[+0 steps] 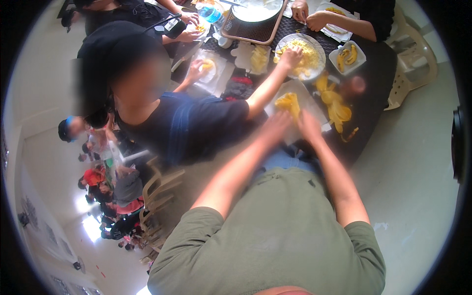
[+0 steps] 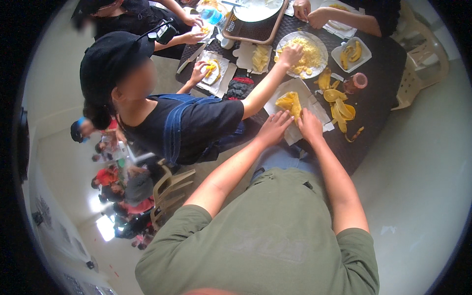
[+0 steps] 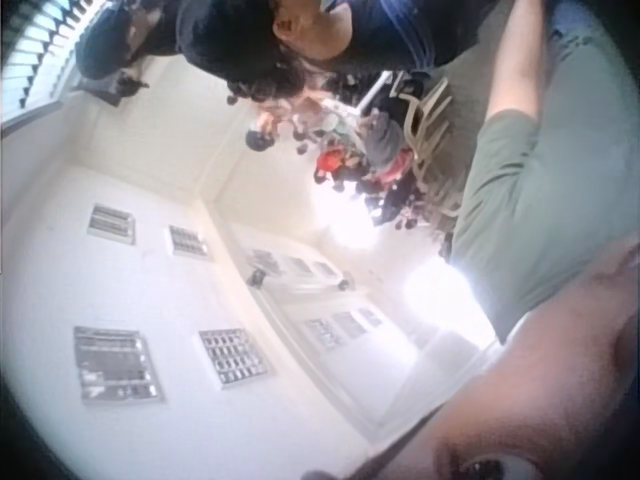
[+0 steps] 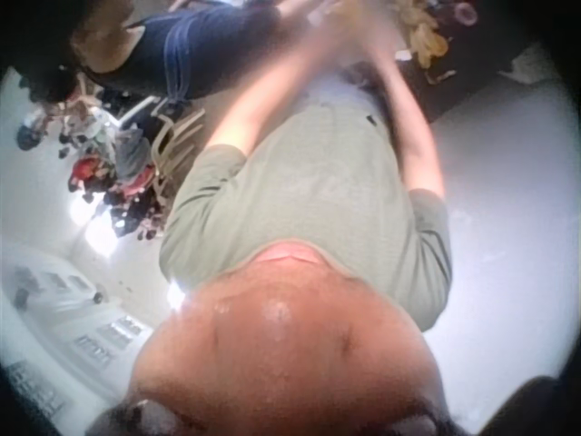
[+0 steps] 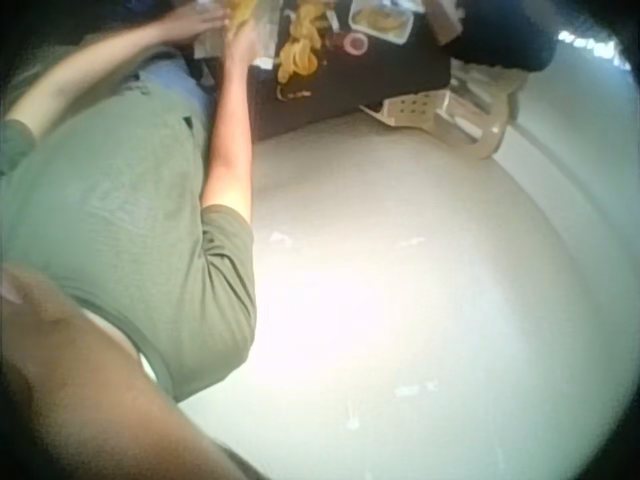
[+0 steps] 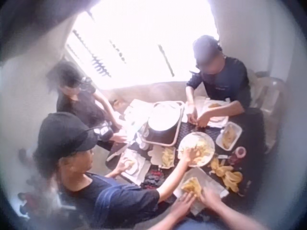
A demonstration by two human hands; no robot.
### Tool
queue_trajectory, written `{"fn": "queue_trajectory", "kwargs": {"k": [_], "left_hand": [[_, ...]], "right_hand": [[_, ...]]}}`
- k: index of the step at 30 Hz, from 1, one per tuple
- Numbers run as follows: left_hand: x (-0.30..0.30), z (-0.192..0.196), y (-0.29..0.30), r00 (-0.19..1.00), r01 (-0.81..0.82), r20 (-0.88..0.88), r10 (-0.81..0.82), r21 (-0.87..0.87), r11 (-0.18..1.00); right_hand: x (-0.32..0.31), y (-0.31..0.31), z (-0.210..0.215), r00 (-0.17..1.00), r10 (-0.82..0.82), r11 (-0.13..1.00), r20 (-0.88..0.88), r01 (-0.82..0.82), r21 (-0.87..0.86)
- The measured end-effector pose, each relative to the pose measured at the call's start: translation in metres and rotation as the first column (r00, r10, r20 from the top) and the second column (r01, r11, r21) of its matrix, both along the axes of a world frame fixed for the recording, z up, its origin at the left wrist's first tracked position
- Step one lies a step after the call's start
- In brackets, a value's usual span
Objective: The person assembles a food item by hand, placing yellow chips onto a white base on a paper wrapper. They repeatedly reach for chips from a central plate and arrange them on the wrapper while seated at a table with others.
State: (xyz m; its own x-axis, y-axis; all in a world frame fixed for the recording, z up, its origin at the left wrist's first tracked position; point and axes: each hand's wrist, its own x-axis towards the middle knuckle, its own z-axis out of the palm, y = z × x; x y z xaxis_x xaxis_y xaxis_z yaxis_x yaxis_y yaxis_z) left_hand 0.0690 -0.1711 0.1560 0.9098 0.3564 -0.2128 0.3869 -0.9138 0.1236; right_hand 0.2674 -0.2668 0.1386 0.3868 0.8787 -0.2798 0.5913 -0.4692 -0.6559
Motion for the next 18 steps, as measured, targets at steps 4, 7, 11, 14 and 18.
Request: {"fn": "queue_trajectory", "kwargs": {"k": [4,7,11,14,18], "left_hand": [[-0.003,0.001,0.000,1.000,-0.015,-0.002,0.015,0.006,1.000],[0.002,0.011,-0.003,1.000,-0.004,-0.026,0.003,-0.022,1.000],[-0.003,0.008,-0.002,0.999,-0.013,-0.040,0.013,0.000,1.000],[-0.003,0.005,0.000,0.999,-0.010,-0.046,0.011,0.023,1.000],[-0.004,0.004,0.002,1.000,0.007,-0.027,-0.005,0.051,0.999]], "right_hand": [[-0.004,0.001,-0.010,0.999,-0.035,0.999,-0.031,0.036,0.017],[-0.003,-0.005,-0.020,0.996,-0.079,0.996,-0.036,0.080,0.028],[-0.011,0.001,-0.022,0.996,-0.084,0.988,-0.019,0.086,0.125],[-0.017,0.001,-0.025,0.998,-0.056,0.992,0.033,0.052,0.112],[-0.030,-0.002,-0.026,0.992,-0.047,0.994,0.113,0.036,0.103]]}}
